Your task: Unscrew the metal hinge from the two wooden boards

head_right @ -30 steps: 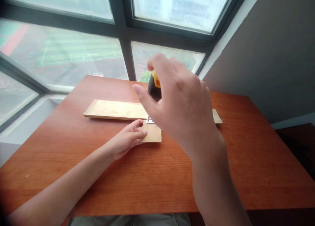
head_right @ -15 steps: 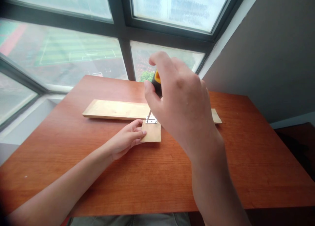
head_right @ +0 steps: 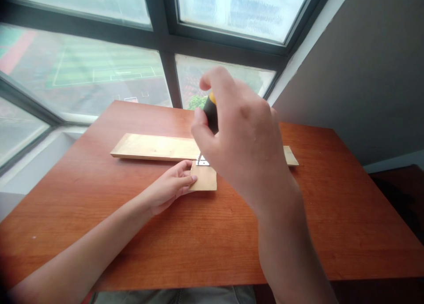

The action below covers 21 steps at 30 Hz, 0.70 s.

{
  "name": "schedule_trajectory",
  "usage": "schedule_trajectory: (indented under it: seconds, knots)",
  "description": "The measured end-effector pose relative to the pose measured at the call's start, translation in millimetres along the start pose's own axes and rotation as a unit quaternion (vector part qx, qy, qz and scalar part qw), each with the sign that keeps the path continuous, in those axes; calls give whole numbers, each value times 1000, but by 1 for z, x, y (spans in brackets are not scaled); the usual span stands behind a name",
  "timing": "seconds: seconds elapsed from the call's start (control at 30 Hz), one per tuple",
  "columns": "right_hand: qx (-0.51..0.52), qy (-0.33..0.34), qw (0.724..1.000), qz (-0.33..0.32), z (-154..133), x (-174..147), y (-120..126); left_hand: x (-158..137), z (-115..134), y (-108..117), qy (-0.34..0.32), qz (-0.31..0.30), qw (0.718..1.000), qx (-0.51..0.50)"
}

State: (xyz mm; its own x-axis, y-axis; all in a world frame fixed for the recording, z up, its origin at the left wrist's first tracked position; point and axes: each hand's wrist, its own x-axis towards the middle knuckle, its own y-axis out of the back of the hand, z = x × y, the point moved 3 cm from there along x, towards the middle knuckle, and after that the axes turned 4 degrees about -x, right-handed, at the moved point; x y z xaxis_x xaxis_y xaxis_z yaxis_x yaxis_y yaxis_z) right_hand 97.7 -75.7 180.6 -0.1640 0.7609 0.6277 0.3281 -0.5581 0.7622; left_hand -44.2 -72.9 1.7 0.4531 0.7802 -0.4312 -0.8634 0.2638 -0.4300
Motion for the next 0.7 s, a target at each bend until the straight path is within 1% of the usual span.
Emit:
schedule_trajectory:
  seconds: [0.13,0.3,0.47,0.63,0.7]
  knots:
    - [19,23,999,-13,-1,0,1,1,-1,0,-3,-6,1000,-6]
    - [-12,-5,1000,5,1,1,2,1,0,1,-5,-2,1000,7]
    - [11,29,999,-19,-1,0,3,0,0,1,-4,-4,1000,6]
    - [-18,-2,1000,-6,0,0,1,1,-1,1,-6,-4,1000,7]
    - [-17,1,1000,0,0,1,1,1,-1,2,-5,-3,1000,6]
